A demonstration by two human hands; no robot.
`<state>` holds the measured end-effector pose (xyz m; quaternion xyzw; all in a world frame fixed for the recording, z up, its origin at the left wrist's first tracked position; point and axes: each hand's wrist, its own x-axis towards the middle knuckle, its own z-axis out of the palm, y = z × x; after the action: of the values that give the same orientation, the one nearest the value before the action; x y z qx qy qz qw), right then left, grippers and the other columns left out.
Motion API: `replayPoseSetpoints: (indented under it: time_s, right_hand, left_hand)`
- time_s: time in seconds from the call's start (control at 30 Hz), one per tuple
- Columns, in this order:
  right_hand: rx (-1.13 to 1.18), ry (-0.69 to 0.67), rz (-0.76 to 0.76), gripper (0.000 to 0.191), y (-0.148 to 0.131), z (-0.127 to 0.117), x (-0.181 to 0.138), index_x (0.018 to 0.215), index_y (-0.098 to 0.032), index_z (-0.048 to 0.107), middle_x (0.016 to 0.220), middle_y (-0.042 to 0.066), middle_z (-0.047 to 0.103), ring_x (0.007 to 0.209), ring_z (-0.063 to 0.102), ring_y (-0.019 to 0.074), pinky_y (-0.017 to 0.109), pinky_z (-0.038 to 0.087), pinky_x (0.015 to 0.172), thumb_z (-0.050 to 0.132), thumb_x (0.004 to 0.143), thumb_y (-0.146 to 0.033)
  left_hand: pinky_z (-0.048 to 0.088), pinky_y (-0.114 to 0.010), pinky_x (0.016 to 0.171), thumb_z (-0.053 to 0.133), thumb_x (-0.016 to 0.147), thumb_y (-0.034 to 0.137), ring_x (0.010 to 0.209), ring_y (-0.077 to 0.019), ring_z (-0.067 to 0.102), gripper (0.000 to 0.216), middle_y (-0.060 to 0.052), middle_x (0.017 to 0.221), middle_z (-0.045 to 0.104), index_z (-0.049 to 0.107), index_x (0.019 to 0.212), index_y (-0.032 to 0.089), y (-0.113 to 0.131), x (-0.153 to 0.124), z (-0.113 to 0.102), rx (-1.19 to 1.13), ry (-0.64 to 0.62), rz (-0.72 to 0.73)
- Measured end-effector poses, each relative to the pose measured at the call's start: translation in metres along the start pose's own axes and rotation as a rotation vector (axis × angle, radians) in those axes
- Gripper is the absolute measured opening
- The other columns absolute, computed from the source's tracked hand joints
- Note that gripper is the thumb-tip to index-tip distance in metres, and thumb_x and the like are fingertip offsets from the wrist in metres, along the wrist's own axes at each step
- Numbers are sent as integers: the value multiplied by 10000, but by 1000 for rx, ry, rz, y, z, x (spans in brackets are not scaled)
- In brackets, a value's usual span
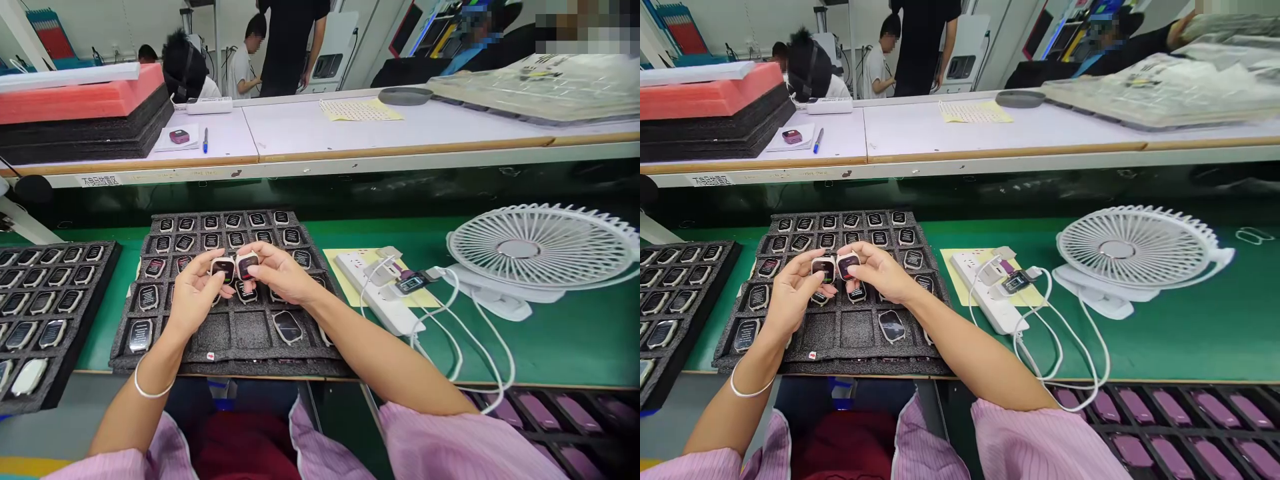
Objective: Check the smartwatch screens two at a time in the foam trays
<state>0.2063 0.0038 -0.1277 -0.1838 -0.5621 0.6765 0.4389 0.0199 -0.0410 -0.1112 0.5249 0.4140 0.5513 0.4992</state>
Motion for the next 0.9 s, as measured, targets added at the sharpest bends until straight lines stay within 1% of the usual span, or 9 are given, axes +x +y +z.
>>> replayPoseSetpoints:
  time_s: [0.13, 0.33, 0.47, 0.63, 0.73, 0.9]
  right_hand:
    - [0, -9, -4, 374, 0, -1, -2, 1152, -198, 583, 865, -16, 662, 668, 670, 120, 278, 557, 655, 738, 813, -229]
    - [19, 1, 14, 418, 2, 0, 0, 1152, -198, 581, 863, -14, 684, 676, 678, 130, 282, 545, 664, 705, 756, -149]
    - [38, 35, 57, 426, 0, 1, 1, 1137, -201, 574, 828, -22, 697, 662, 687, 136, 277, 526, 652, 673, 729, -130]
    - [83, 101, 65, 439, -4, 1, 0, 1138, -208, 558, 959, 10, 735, 658, 696, 131, 277, 513, 647, 658, 717, -131]
    - [82, 117, 75, 449, -5, 1, 0, 1137, -207, 563, 964, 11, 742, 659, 700, 132, 273, 508, 643, 661, 706, -124]
    - [58, 153, 98, 421, -2, 1, 0, 1121, -203, 578, 937, 9, 744, 629, 690, 123, 261, 498, 610, 678, 717, -137]
  left_hand:
    - [620, -248, 581, 702, 789, 272, 594, -121, 713, 425, -51, 1014, 709, 616, 1194, 173, -2, 0, -1, -20, -6, -2]
    - [619, -258, 594, 675, 756, 244, 597, -120, 710, 466, -40, 994, 697, 594, 1207, 162, -2, 2, -1, -51, 7, -43]
    - [614, -267, 600, 678, 726, 236, 600, -131, 716, 488, -36, 982, 699, 588, 1201, 163, 0, 3, 0, -74, 22, -79]
    - [595, -259, 609, 684, 715, 234, 608, -127, 708, 496, -14, 920, 698, 583, 1197, 170, 1, 4, -2, -96, 58, -47]
    - [585, -252, 603, 692, 705, 232, 604, -125, 703, 495, -1, 888, 690, 590, 1185, 170, 0, 5, -3, -108, 70, -50]
    - [589, -277, 585, 662, 753, 306, 584, -143, 708, 435, -5, 860, 685, 605, 1161, 165, -2, 5, -3, -146, 88, -93]
